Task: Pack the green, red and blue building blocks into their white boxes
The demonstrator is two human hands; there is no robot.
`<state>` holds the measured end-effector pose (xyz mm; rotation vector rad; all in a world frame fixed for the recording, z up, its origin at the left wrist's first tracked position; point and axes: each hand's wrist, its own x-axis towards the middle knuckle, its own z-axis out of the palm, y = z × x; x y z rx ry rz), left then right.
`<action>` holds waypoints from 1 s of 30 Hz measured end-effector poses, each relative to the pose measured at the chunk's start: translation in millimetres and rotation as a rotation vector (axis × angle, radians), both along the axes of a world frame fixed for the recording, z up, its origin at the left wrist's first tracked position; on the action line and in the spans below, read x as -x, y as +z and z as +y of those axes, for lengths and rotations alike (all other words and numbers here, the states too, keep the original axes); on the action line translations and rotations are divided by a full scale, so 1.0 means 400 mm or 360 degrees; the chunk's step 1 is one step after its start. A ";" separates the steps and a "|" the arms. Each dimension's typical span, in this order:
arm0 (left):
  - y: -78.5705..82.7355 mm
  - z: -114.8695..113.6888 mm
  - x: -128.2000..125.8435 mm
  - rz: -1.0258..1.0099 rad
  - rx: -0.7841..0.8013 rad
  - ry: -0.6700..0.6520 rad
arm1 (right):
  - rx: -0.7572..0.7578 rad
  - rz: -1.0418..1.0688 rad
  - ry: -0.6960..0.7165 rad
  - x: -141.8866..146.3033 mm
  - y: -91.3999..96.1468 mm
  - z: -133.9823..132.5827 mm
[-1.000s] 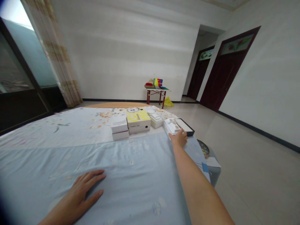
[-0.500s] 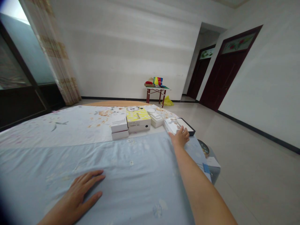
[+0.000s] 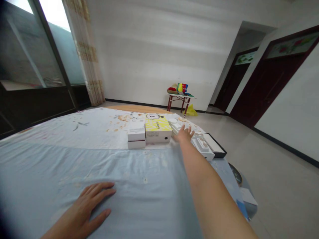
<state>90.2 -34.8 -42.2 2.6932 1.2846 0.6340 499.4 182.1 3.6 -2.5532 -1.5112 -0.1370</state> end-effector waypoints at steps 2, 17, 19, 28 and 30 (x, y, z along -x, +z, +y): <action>0.002 -0.002 -0.002 -0.0003 0.0004 0.0018 | 0.0086 -0.0016 -0.0012 -0.012 -0.006 0.032; 0.002 -0.006 -0.007 0.0069 -0.0009 0.0036 | 0.0152 -0.0147 0.0016 -0.011 -0.022 0.034; 0.003 -0.006 -0.006 0.0072 -0.0017 0.0025 | 0.0160 -0.0199 0.0026 0.000 -0.016 0.016; 0.003 0.001 -0.001 0.0097 -0.0074 -0.0042 | 0.0225 -0.0373 0.0105 0.038 0.002 -0.101; 0.002 0.002 -0.001 0.0091 -0.0083 -0.0054 | 0.0215 -0.0403 0.0113 0.037 0.005 -0.129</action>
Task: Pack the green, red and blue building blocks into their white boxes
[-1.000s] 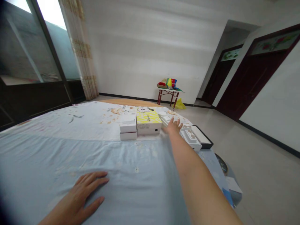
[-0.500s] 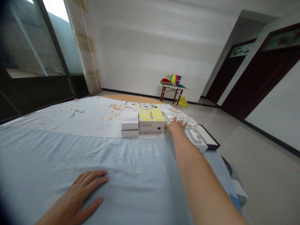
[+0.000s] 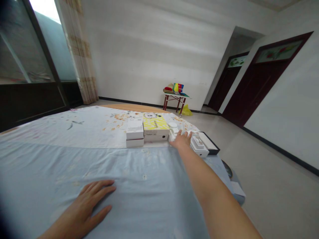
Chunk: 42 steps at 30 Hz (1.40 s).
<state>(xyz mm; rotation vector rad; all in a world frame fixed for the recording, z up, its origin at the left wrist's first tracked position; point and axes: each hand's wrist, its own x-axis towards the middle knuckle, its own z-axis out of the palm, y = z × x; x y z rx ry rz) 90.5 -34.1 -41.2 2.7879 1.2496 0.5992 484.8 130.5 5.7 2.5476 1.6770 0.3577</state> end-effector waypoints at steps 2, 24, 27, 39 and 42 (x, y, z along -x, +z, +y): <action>-0.001 0.001 0.001 -0.0016 -0.0013 -0.0004 | 0.0005 -0.0027 0.0011 -0.005 0.002 -0.026; -0.014 -0.003 0.006 0.0001 0.0035 0.0013 | -0.0167 0.0054 0.0682 0.180 0.026 0.083; -0.007 -0.007 0.003 -0.0009 0.0053 0.0015 | -0.0141 0.0034 0.0755 0.175 0.013 0.098; -0.016 -0.001 0.006 -0.0052 0.0050 -0.0008 | -0.0248 -0.0090 0.0808 0.163 0.016 -0.007; -0.013 0.000 0.003 -0.0044 0.0051 -0.0013 | -0.0252 -0.0088 0.0798 0.165 0.020 -0.043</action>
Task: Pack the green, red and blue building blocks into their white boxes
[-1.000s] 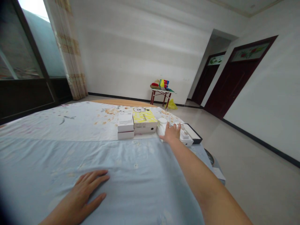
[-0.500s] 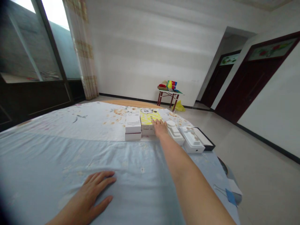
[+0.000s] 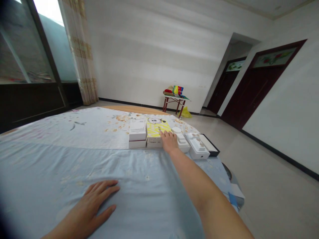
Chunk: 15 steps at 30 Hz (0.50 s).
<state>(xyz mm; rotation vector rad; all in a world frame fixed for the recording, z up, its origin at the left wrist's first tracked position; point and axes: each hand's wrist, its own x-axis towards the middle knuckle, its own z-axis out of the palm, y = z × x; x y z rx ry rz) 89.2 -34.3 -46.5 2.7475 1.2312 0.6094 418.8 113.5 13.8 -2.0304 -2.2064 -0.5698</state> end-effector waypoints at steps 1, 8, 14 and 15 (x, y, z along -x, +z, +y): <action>0.001 0.001 -0.001 -0.0001 -0.0003 0.0000 | 0.0002 0.0005 -0.0005 0.002 0.002 -0.009; -0.005 0.008 0.002 0.0001 -0.0053 -0.0017 | -0.0027 0.0046 -0.0032 0.020 0.006 -0.045; -0.013 0.011 0.006 0.0001 -0.0119 -0.0018 | -0.0008 0.0109 0.0098 0.008 0.011 -0.096; -0.013 0.012 0.006 0.0007 -0.0126 -0.0019 | -0.0026 0.0143 0.0140 -0.005 0.012 -0.111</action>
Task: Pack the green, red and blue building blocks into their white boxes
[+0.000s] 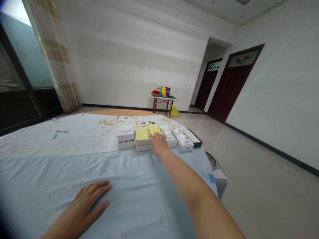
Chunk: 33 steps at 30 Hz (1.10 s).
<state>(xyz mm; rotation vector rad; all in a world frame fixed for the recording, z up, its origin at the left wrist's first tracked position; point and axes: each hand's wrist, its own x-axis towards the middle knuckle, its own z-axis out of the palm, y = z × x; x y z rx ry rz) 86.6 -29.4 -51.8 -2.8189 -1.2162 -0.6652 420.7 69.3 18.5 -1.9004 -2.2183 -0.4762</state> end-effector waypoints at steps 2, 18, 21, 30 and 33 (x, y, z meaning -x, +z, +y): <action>0.000 0.001 0.000 0.0020 -0.0014 0.0000 | -0.0153 0.0131 0.0010 -0.041 -0.004 -0.034; -0.029 0.005 0.016 0.0141 -0.0160 0.0023 | -0.0060 0.0828 -0.1385 -0.399 -0.160 -0.130; -0.042 0.001 0.026 0.0187 -0.0187 0.0019 | -0.0014 0.0815 -0.1366 -0.389 -0.156 -0.109; -0.030 -0.081 0.024 0.0076 -0.0205 -0.0056 | -0.0069 0.0710 -0.1019 -0.307 -0.147 -0.196; -0.023 -0.156 -0.023 0.0027 -0.0291 -0.0376 | 0.0103 0.0695 -0.0525 -0.199 -0.151 -0.286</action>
